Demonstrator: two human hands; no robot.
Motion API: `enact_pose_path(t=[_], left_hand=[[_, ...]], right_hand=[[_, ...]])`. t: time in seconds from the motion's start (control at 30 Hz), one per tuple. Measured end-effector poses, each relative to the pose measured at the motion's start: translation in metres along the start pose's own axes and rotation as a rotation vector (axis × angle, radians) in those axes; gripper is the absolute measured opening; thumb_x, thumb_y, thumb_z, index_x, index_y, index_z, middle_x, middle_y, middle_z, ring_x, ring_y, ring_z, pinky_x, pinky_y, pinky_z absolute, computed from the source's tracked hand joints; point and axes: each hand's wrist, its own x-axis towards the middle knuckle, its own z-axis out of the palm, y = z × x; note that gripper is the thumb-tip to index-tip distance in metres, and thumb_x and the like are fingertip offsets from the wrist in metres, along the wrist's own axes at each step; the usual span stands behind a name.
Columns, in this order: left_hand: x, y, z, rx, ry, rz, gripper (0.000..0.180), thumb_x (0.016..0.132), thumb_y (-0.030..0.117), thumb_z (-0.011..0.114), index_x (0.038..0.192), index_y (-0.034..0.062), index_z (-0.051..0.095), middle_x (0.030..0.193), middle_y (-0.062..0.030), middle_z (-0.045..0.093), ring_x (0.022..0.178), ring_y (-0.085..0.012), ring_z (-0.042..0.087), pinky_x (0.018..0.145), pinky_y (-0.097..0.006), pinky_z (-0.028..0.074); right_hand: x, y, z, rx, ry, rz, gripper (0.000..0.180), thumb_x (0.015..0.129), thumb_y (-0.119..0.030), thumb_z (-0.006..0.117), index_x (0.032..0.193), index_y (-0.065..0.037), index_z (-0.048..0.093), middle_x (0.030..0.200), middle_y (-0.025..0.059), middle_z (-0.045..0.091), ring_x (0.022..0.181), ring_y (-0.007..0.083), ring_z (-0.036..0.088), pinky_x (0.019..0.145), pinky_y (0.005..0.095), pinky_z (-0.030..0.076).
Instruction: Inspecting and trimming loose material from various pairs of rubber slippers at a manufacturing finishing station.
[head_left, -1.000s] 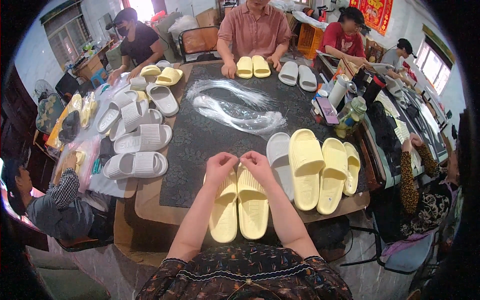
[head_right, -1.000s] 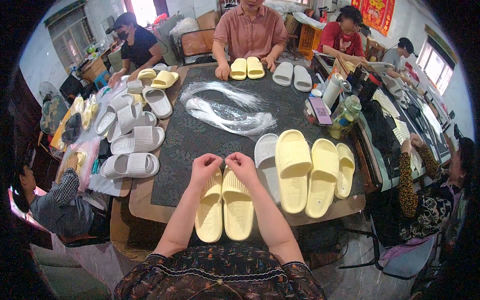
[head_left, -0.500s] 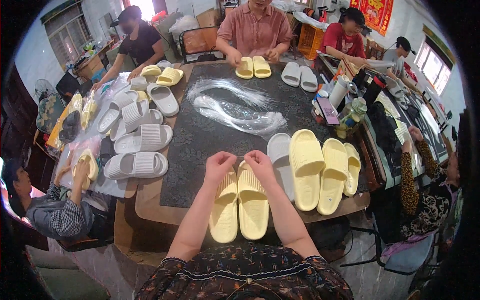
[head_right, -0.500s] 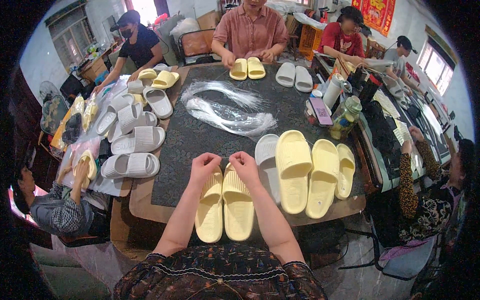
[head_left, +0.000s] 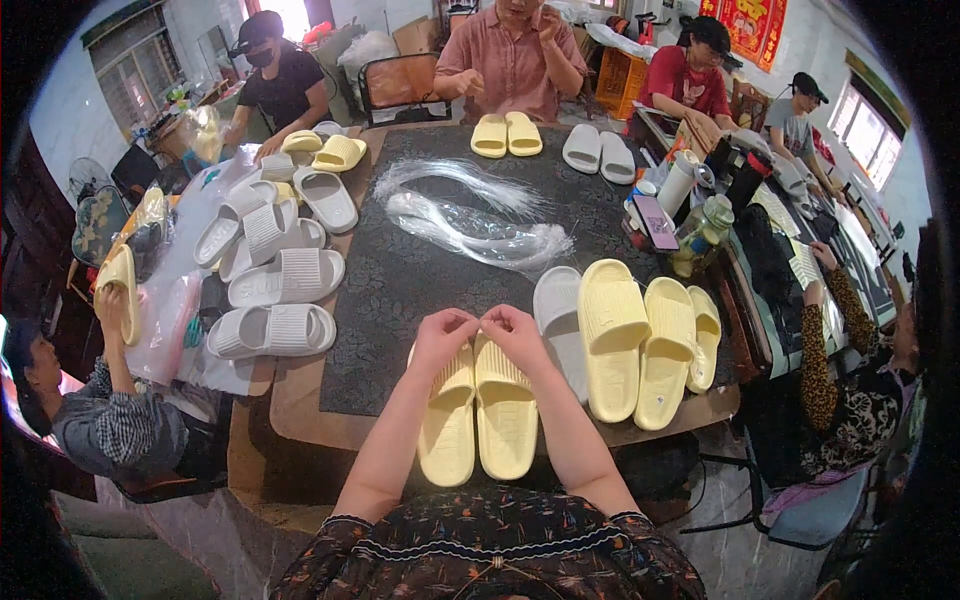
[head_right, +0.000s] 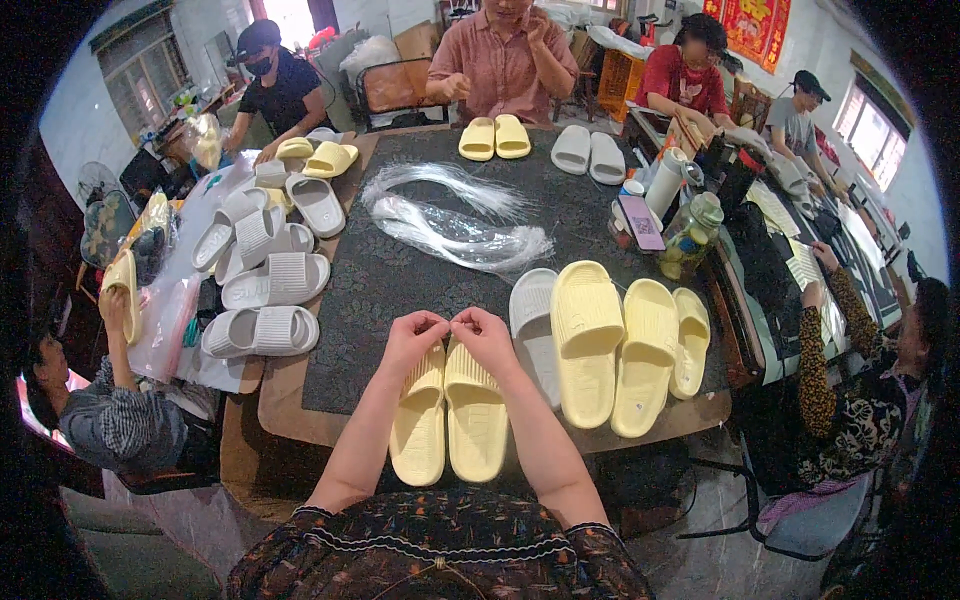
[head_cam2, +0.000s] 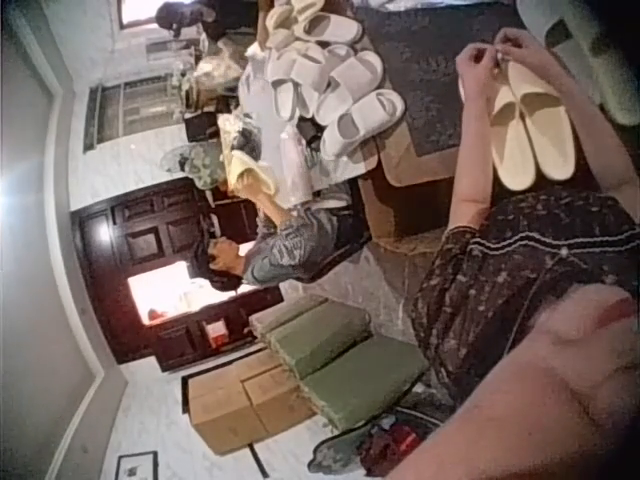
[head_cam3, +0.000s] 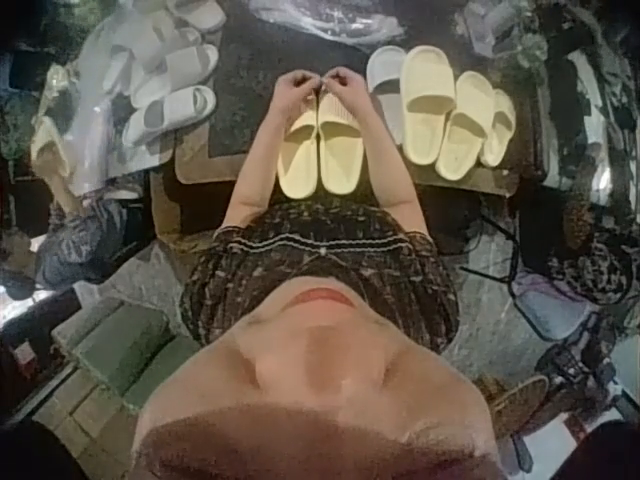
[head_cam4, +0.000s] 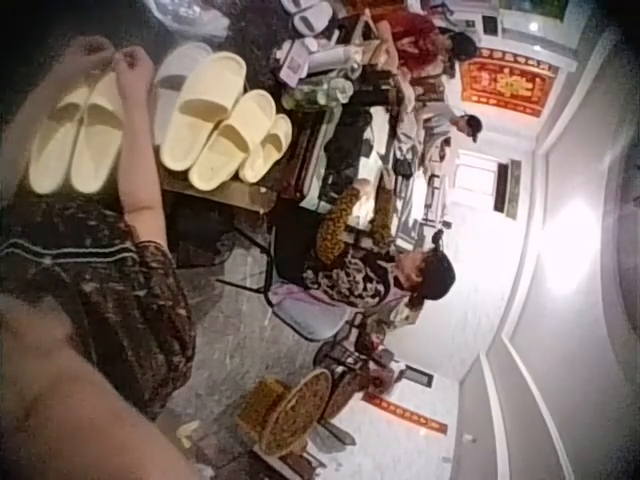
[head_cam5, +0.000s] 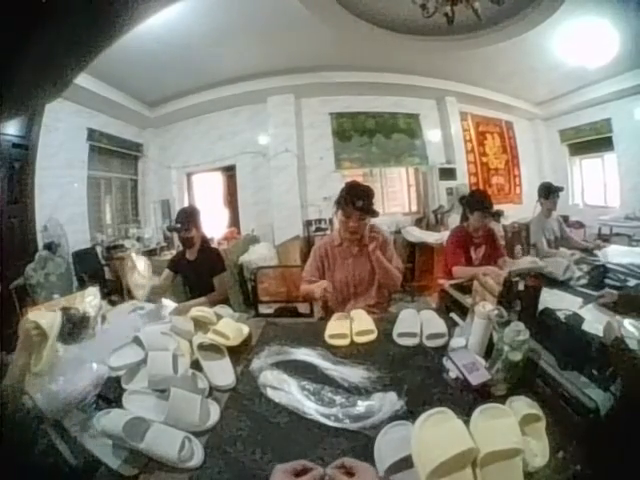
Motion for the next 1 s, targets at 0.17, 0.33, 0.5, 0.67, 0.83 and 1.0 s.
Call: enact_pose_path(t=[0.17, 0.33, 0.5, 0.67, 0.83, 1.0], left_hand=[[0.001, 0.003, -0.007, -0.172, 0.154, -0.072, 0.013, 0.081, 0.012, 0.067, 0.088, 0.001, 0.066, 0.076, 0.0006, 0.063, 0.068, -0.0053, 0.056, 0.064, -0.021, 0.045], [-0.002, 0.004, -0.002, -0.03, 0.004, -0.077, 0.014, 0.081, 0.013, 0.067, 0.089, 0.0012, 0.067, 0.076, 0.0005, 0.063, 0.069, -0.0055, 0.056, 0.064, -0.022, 0.045], [0.002, -0.001, -0.008, -0.099, 0.159, -0.034, 0.015, 0.081, 0.015, 0.067, 0.089, 0.0021, 0.068, 0.077, -0.0012, 0.066, 0.07, -0.006, 0.057, 0.064, -0.022, 0.045], [0.0, 0.002, -0.005, -0.053, 0.063, -0.074, 0.014, 0.081, 0.014, 0.066, 0.089, 0.0022, 0.068, 0.078, -0.0008, 0.065, 0.071, -0.0059, 0.057, 0.063, -0.022, 0.045], [-0.001, 0.008, -0.009, -0.146, 0.144, -0.116, 0.016, 0.081, 0.015, 0.066, 0.09, 0.0009, 0.067, 0.08, -0.0017, 0.066, 0.073, -0.0069, 0.058, 0.064, -0.023, 0.046], [0.0, 0.003, -0.005, -0.077, 0.042, -0.074, 0.014, 0.082, 0.014, 0.065, 0.089, 0.0012, 0.067, 0.078, -0.0004, 0.064, 0.071, -0.0062, 0.057, 0.064, -0.022, 0.045]], right_hand=[[0.0, -0.007, 0.002, 0.038, 0.109, 0.087, 0.013, 0.083, -0.014, 0.065, 0.088, -0.002, 0.062, 0.073, -0.002, 0.06, 0.066, 0.0036, 0.051, 0.059, 0.0197, 0.042], [-0.001, -0.006, 0.001, -0.093, -0.018, -0.021, 0.011, 0.084, -0.013, 0.064, 0.087, -0.002, 0.062, 0.074, -0.0025, 0.06, 0.067, 0.0039, 0.052, 0.061, 0.0206, 0.043], [0.0, -0.001, 0.001, 0.063, 0.09, 0.061, 0.011, 0.084, -0.013, 0.064, 0.088, -0.002, 0.062, 0.074, -0.002, 0.061, 0.068, 0.0039, 0.053, 0.062, 0.0206, 0.043], [0.0, -0.001, 0.001, 0.005, 0.004, 0.021, 0.012, 0.084, -0.013, 0.064, 0.088, -0.002, 0.062, 0.074, -0.0017, 0.061, 0.068, 0.0041, 0.053, 0.061, 0.0204, 0.043], [0.0, -0.003, 0.001, 0.07, 0.107, 0.1, 0.012, 0.084, -0.013, 0.064, 0.088, -0.003, 0.061, 0.075, -0.002, 0.06, 0.067, 0.0037, 0.052, 0.061, 0.0195, 0.043], [0.001, 0.003, 0.001, 0.007, 0.027, 0.013, 0.012, 0.084, -0.013, 0.064, 0.088, -0.003, 0.061, 0.074, -0.0023, 0.059, 0.066, 0.0036, 0.052, 0.06, 0.0194, 0.043]])
